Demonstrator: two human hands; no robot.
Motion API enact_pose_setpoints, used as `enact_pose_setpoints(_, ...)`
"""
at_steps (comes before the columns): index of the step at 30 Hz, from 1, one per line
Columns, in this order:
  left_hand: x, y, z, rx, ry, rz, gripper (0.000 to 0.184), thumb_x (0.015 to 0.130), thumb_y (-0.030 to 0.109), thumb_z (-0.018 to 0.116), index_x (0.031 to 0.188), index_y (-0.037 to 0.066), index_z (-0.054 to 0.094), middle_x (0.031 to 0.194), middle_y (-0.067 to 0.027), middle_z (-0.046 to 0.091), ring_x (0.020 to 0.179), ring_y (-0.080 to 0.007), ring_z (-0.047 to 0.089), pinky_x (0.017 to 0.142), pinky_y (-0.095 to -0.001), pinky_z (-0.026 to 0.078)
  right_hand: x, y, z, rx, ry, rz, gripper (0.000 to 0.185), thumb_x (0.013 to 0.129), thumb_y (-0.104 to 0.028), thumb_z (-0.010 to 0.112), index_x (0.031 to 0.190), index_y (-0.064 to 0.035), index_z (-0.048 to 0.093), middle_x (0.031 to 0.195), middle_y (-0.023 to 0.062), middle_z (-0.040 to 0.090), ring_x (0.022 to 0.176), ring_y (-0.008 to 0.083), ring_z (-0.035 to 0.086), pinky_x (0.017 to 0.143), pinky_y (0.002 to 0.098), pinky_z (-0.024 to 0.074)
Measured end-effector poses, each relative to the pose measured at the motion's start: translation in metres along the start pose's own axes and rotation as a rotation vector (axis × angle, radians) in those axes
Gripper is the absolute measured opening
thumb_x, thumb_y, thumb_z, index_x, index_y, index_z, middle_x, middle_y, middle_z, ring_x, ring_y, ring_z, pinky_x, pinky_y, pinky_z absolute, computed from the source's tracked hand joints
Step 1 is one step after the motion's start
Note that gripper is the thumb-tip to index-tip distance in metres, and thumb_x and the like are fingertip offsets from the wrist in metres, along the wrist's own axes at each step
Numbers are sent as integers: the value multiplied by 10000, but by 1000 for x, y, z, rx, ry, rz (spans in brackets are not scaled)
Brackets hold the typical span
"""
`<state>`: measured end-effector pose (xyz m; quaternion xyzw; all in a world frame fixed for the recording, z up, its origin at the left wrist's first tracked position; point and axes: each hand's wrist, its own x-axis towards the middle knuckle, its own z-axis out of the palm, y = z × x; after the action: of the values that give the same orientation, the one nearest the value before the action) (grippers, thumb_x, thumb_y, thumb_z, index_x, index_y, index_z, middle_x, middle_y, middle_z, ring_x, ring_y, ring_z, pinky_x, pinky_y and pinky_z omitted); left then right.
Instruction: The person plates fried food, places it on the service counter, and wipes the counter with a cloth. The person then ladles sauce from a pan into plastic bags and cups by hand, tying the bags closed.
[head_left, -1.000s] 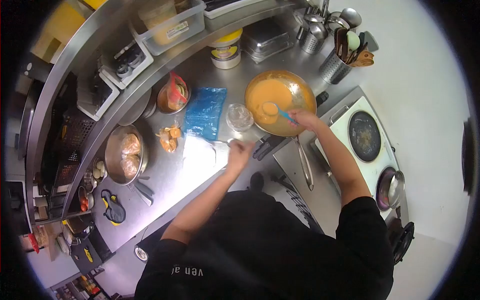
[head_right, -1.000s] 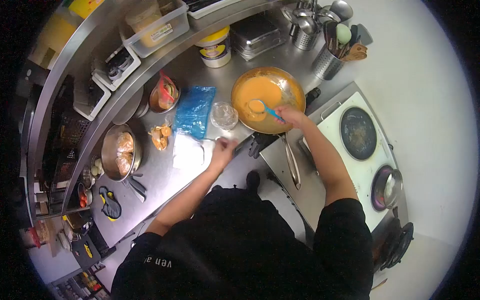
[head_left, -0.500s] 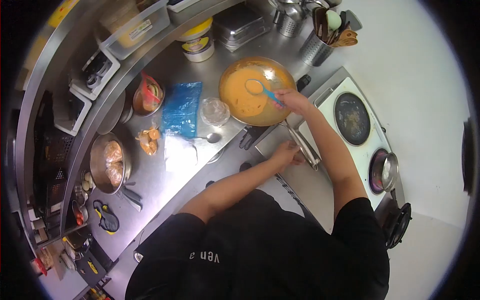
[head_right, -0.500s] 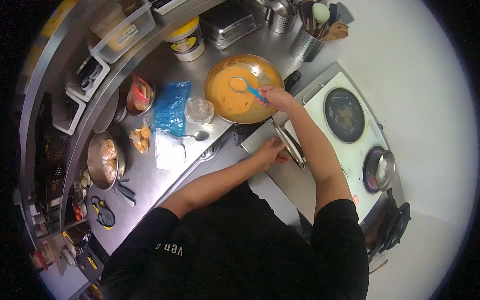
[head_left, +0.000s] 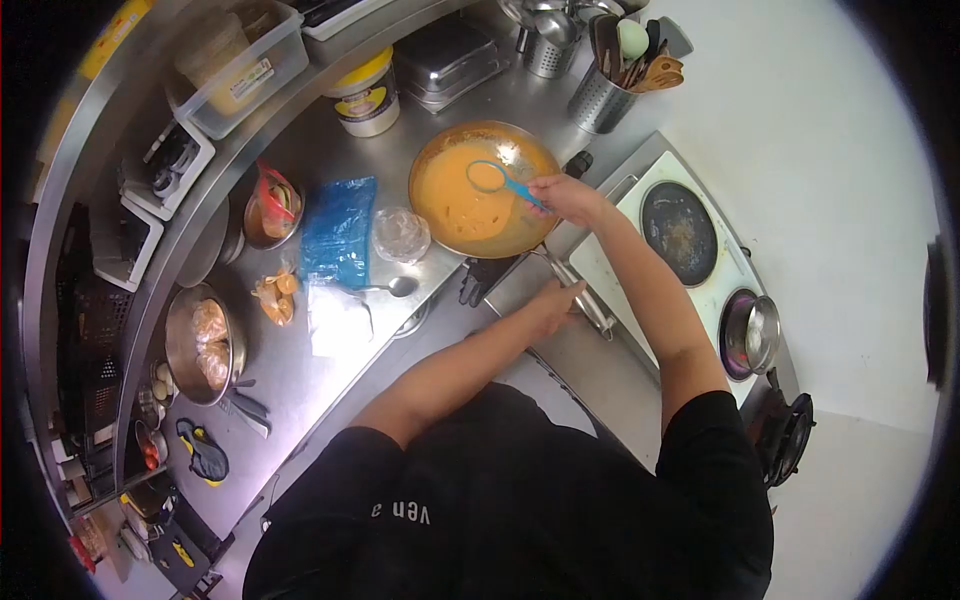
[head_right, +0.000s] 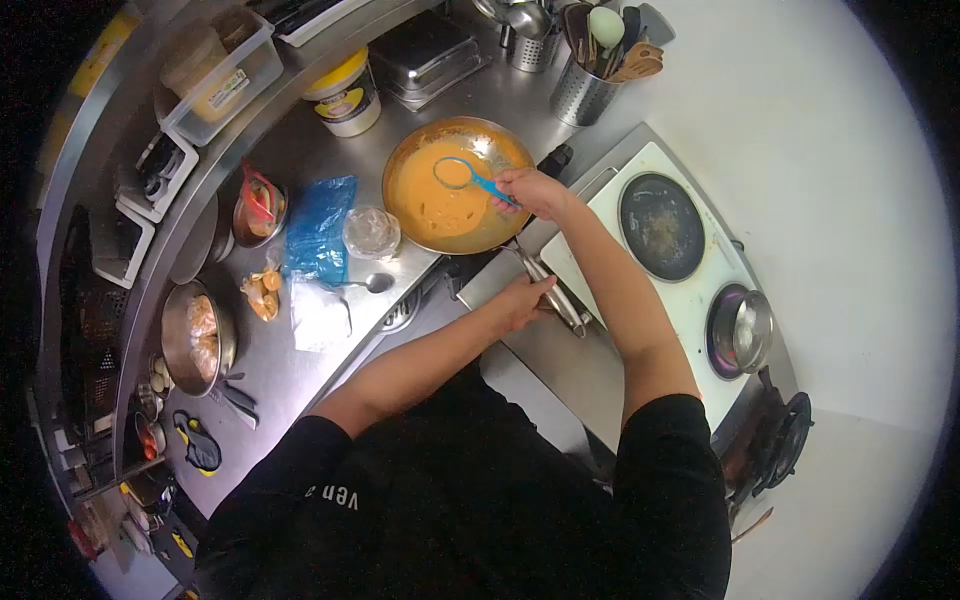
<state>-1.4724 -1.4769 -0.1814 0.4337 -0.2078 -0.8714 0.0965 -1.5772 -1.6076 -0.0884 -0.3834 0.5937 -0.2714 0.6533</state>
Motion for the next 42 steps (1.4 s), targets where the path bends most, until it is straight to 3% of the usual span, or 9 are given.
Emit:
enact_pose_setpoints(3,-25,11,-2,30,-46,91,336,912,282,578,1142,65,462,1038,-78,590,911,-217,610,820,-442,525,-4,-3,-5,-16,-45,15,206,962,-174,469,1073,-44,584,855,12,572,774,111,533,700,258,467)
enact_pose_setpoints(5,-61,38,6,17,-205,138,336,919,272,566,1158,63,456,1061,-86,606,947,-229,618,814,-420,528,-11,-10,-7,-39,-32,3,208,963,-170,464,1073,-37,580,849,11,570,758,108,531,701,256,463)
enact_pose_setpoints(10,-78,63,19,35,-216,120,331,917,272,569,1157,60,489,1062,-78,617,929,-218,623,827,-393,526,-8,-19,-15,-38,-88,22,207,968,-159,444,1082,-45,574,861,26,581,728,115,539,663,250,464)
enact_pose_setpoints(18,-71,13,33,61,-320,42,335,915,291,572,1169,80,519,1090,-43,611,964,-178,606,866,-363,506,-8,-28,-12,-117,-126,55,175,968,-162,449,1053,-60,562,854,23,578,729,116,537,673,251,465)
enact_pose_setpoints(27,-76,2,24,53,-384,74,358,909,308,579,1175,77,513,1106,-42,605,983,-163,599,912,-356,484,-5,1,-11,-10,-168,91,231,982,-187,418,1136,-79,552,873,19,570,777,112,534,716,255,464)
enact_pose_setpoints(32,-80,-3,21,57,-481,-26,404,880,318,622,1177,66,513,1091,-60,608,946,-170,612,867,-310,509,-8,11,-6,-55,-85,105,240,981,-174,418,1132,-57,562,896,25,578,798,119,549,751,268,477)
enact_pose_setpoints(36,-72,-13,15,55,-463,-49,454,850,347,656,1158,44,518,1080,-81,607,913,-165,622,820,-268,525,6,28,-7,-12,-232,60,240,977,-154,421,1131,-43,568,904,29,587,808,123,558,761,274,483)
enact_pose_setpoints(38,-82,-6,15,60,-448,-60,447,850,345,657,1142,34,524,1072,-83,609,894,-164,625,812,-266,528,-16,10,3,-23,-84,128,210,970,-123,422,1075,-35,581,900,47,591,818,134,558,747,276,481)
enact_pose_setpoints(42,-86,-4,15,96,-432,-40,405,853,322,658,1087,10,546,1033,-83,615,851,-162,632,775,-264,537,-8,21,-8,-82,-82,114,209,969,-122,425,1067,-34,587,872,40,596,791,135,560,740,274,483)
